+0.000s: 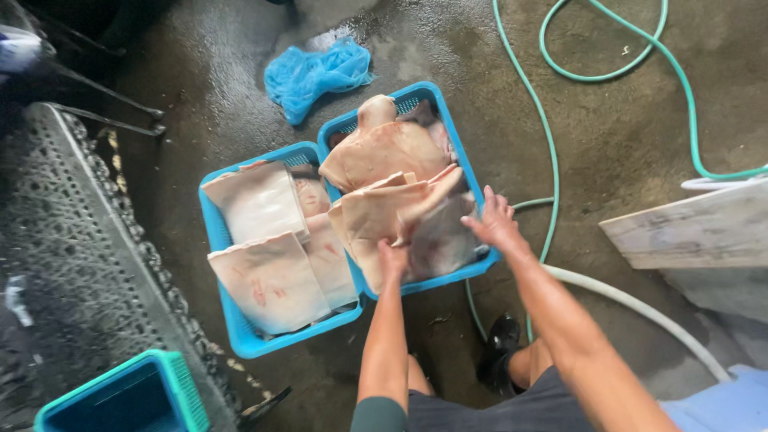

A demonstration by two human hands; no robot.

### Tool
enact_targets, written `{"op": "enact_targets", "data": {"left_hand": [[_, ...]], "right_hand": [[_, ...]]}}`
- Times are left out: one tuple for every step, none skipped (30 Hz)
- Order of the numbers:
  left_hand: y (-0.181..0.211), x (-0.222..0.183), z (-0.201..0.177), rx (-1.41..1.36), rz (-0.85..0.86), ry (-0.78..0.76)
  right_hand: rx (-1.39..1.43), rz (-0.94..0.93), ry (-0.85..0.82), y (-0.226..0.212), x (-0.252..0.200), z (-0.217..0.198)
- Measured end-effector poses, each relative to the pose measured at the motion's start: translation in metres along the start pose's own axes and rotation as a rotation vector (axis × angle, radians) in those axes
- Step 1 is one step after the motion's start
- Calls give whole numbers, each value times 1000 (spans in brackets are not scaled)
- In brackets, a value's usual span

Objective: The person sorts through slabs of raw animal skin in crates and blue plastic bags, stacks them, and then washes them in a green basin of water.

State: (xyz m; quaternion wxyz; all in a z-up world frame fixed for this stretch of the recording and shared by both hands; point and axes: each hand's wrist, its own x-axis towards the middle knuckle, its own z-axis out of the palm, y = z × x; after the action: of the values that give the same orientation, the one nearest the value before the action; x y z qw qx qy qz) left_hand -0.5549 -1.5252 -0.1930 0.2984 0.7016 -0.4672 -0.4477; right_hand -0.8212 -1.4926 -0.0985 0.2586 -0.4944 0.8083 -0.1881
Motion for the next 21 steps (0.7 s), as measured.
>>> {"op": "enact_targets", "data": {"left_hand": [[-12,-3,8,101,38,65],[-15,-2,13,202,75,131],[-14,-3,12,122,44,108],[-12,-11,10,42,13,86],[-4,-22,10,49,211,230],[7,-32,12,58,410,372],[22,-33,18,183,538,357],[35,-29,24,309,666,341],[37,-30,24,448,779,315],[35,-28,23,558,757,300],[39,-19,27,656,740,295],[43,-11,32,753,721,288],[44,-6,35,783,712,279],[48,-2,37,812,703,269],[48,-4,33,852,688,248],[50,-7,27,846,650,170],[60,-8,24,828,615,105],[71,-13,17,807,581,41],[81,-22,10,809,575,32],[91,-32,2,810,569,23],[103,-37,-9,814,567,21]], "right_hand": [[-111,-150,151,-5,3,12],[-220,-300,303,-10,1,24],[-324,-439,448,-10,-6,38],[-372,-519,427,-12,-8,51],[-417,-603,415,-18,1,64],[-461,-688,403,-20,9,75],[-447,-662,351,-17,17,81],[-432,-636,300,-12,26,87],[-411,-605,232,-6,24,99],[-404,-589,206,0,22,109],[-405,-582,192,4,29,111],[-407,-575,178,7,34,111],[-411,-572,168,8,39,109],[-415,-569,158,6,45,104],[-413,-559,137,3,40,104],[-402,-498,52,-1,34,102],[-401,-445,-23,-6,36,91],[-400,-391,-96,-11,32,83],[-379,-442,-65,-15,27,75],[-356,-493,-34,-16,22,64],[-328,-548,2,-21,22,55]]}}
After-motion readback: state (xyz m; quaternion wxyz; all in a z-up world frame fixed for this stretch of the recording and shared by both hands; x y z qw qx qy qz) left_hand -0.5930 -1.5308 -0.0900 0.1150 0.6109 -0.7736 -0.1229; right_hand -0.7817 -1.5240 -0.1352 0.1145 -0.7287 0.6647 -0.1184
